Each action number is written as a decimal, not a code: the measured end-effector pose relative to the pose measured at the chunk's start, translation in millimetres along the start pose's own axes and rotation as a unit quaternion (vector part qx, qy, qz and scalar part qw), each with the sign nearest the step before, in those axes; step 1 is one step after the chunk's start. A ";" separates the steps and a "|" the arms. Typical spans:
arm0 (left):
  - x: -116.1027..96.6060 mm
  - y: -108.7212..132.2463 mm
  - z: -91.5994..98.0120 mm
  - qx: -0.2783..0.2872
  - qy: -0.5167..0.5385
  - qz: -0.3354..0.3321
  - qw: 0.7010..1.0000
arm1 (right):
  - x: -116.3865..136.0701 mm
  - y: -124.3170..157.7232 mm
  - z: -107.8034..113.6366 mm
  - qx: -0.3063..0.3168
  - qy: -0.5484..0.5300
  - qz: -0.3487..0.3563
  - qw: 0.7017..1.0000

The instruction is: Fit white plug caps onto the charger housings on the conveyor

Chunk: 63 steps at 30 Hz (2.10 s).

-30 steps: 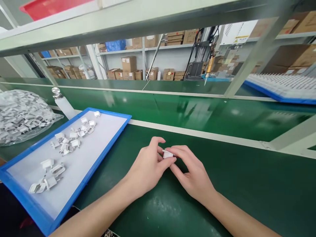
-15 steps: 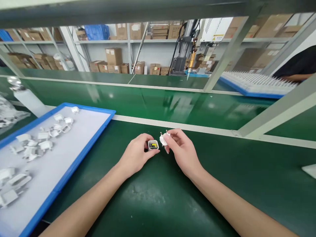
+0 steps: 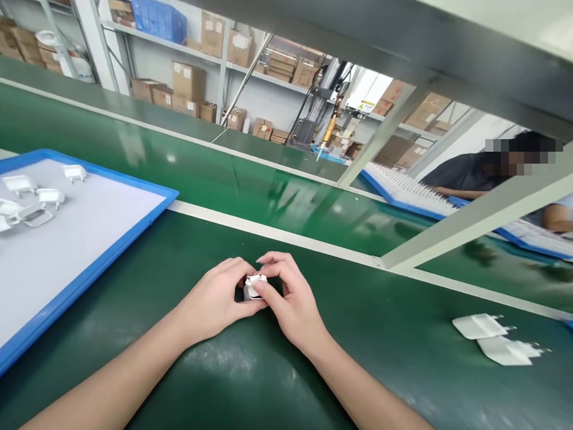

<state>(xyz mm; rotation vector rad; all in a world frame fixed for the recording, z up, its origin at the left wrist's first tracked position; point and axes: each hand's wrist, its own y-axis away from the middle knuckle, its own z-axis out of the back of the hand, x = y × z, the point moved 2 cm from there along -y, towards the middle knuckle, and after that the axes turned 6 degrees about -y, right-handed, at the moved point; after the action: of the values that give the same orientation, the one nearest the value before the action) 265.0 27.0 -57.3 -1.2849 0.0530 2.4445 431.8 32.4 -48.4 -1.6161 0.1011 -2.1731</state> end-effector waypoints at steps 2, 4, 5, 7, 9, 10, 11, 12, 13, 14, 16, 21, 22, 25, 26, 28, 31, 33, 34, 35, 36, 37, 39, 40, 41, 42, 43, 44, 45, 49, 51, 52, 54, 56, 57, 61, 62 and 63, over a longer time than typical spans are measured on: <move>0.4 0.1 0.8 -0.006 0.003 0.000 1.000 | 1.5 -3.0 3.5 0.030 0.045 0.002 0.999; 1.2 0.8 1.4 -0.012 0.005 0.002 1.000 | 4.5 -6.1 8.2 0.064 0.097 0.013 0.993; 1.6 1.2 1.4 -0.013 0.006 0.003 1.000 | 6.7 -7.0 10.3 0.078 0.125 0.024 0.989; 1.9 1.9 1.2 -0.012 0.004 0.004 1.000 | 11.0 -6.8 13.1 0.092 0.166 0.049 0.981; 1.9 2.1 0.7 -0.012 0.004 0.003 1.000 | 14.3 -4.8 13.4 0.084 0.179 0.064 0.978; 1.8 2.0 0.5 -0.013 0.005 0.002 1.000 | 15.5 -3.6 12.7 0.078 0.179 0.066 0.978; 1.7 1.9 0.4 -0.015 0.006 0.001 1.000 | 16.5 -2.6 11.7 0.073 0.179 0.066 0.979; 1.6 1.8 0.4 -0.018 0.006 0.000 1.000 | 17.4 -1.8 10.7 0.069 0.178 0.065 0.979; 1.4 1.7 0.4 -0.021 0.007 0.000 1.000 | 18.4 -1.4 9.8 0.067 0.180 0.060 0.979; 1.2 1.6 0.5 -0.023 0.008 0.001 1.000 | 19.5 -1.4 9.3 0.068 0.184 0.054 0.979; 0.8 1.7 0.8 -0.020 0.008 0.005 1.000 | 21.8 -2.1 9.4 0.073 0.193 0.038 0.978; 0.3 1.3 2.0 -0.007 0.002 0.015 1.000 | 26.8 -4.6 12.8 0.094 0.221 -0.004 0.971; 0.5 1.0 2.2 -0.009 -0.001 0.014 1.000 | 27.4 -4.9 13.3 0.098 0.228 -0.008 0.969; 1.1 0.0 2.2 -0.016 -0.005 0.009 1.000 | 29.0 -5.7 14.6 0.103 0.260 0.009 0.960; 1.2 -0.4 2.0 -0.019 -0.005 0.008 1.000 | 29.4 -6.1 15.1 0.102 0.273 0.025 0.956; 1.0 -1.1 1.7 -0.023 -0.006 0.004 1.000 | 29.6 -6.8 16.3 0.103 0.288 0.051 0.951; -0.1 -2.1 2.3 -0.021 -0.012 0.005 1.000 | 28.6 -7.9 18.4 0.115 0.280 0.048 0.952; -1.3 -2.4 3.4 -0.018 -0.014 0.009 1.000 | 28.7 -8.4 19.2 0.117 0.275 0.048 0.953; -1.8 -2.5 4.0 -0.017 -0.013 0.010 1.000 | 29.1 -8.6 19.4 0.116 0.274 0.051 0.953; -2.3 -2.6 4.7 -0.016 -0.011 0.010 1.000 | 29.6 -9.0 19.3 0.114 0.275 0.055 0.953; -2.7 -2.6 5.2 -0.016 -0.010 0.011 1.000 | 30.2 -9.5 19.1 0.114 0.276 0.059 0.953; -2.8 -2.6 5.7 -0.014 -0.009 0.012 1.000 | 30.7 -10.2 18.8 0.115 0.276 0.062 0.952; -2.6 -2.7 6.3 -0.010 -0.008 0.015 1.000 | 31.3 -11.9 18.3 0.122 0.275 0.059 0.952; -2.3 -2.9 6.3 -0.007 -0.009 0.017 1.000 | 31.3 -12.8 18.3 0.127 0.275 0.055 0.952; -2.0 -3.1 6.2 -0.005 -0.010 0.017 1.000 | 31.1 -13.6 18.5 0.132 0.273 0.049 0.952; -1.5 -3.4 5.9 -0.004 -0.011 0.016 1.000 | 30.8 -14.1 18.9 0.134 0.270 0.044 0.952; -1.1 -3.6 5.5 -0.003 -0.011 0.014 1.000 | 30.6 -14.3 19.5 0.134 0.267 0.040 0.954; -0.7 -3.9 5.0 -0.002 -0.012 0.013 1.000 | 30.3 -14.3 20.2 0.132 0.264 0.040 0.955; -0.3 -4.1 4.3 -0.001 -0.012 0.012 1.000 | 29.9 -14.0 21.0 0.130 0.262 0.041 0.956; 0.5 -4.1 2.6 0.005 -0.007 0.020 1.000 | 27.5 -12.4 22.1 0.134 0.256 0.041 0.956; 0.6 -3.6 2.4 0.006 -0.002 0.024 1.000 | 26.0 -12.3 21.5 0.138 0.254 0.043 0.956; 0.7 -3.3 2.3 0.006 -0.001 0.025 1.000 | 25.3 -12.4 20.9 0.139 0.254 0.045 0.956; 1.3 -3.0 2.1 0.005 0.002 0.027 1.000 | 23.9 -12.7 19.8 0.138 0.254 0.049 0.956; 2.2 -3.4 1.3 0.005 0.004 0.025 1.000 | 22.7 -12.4 18.9 0.137 0.254 0.049 0.956; 2.5 -3.9 0.7 0.002 0.004 0.023 1.000 | 22.2 -11.8 18.5 0.135 0.256 0.050 0.956; 1.2 -7.5 -1.5 -0.018 -0.010 0.001 1.000 | 21.6 -7.5 16.5 0.122 0.284 0.070 0.948; 0.2 -8.3 -1.4 -0.021 -0.017 -0.003 1.000 | 21.5 -6.7 15.7 0.119 0.291 0.076 0.946; -0.8 -8.9 -1.0 -0.023 -0.025 -0.006 0.999 | 21.2 -6.5 14.8 0.116 0.295 0.081 0.945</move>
<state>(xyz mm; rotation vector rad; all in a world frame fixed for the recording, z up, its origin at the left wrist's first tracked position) 269.3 34.8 -56.0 -1.2396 -0.0250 2.4790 438.8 33.1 -22.7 -0.7664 0.1423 -2.3597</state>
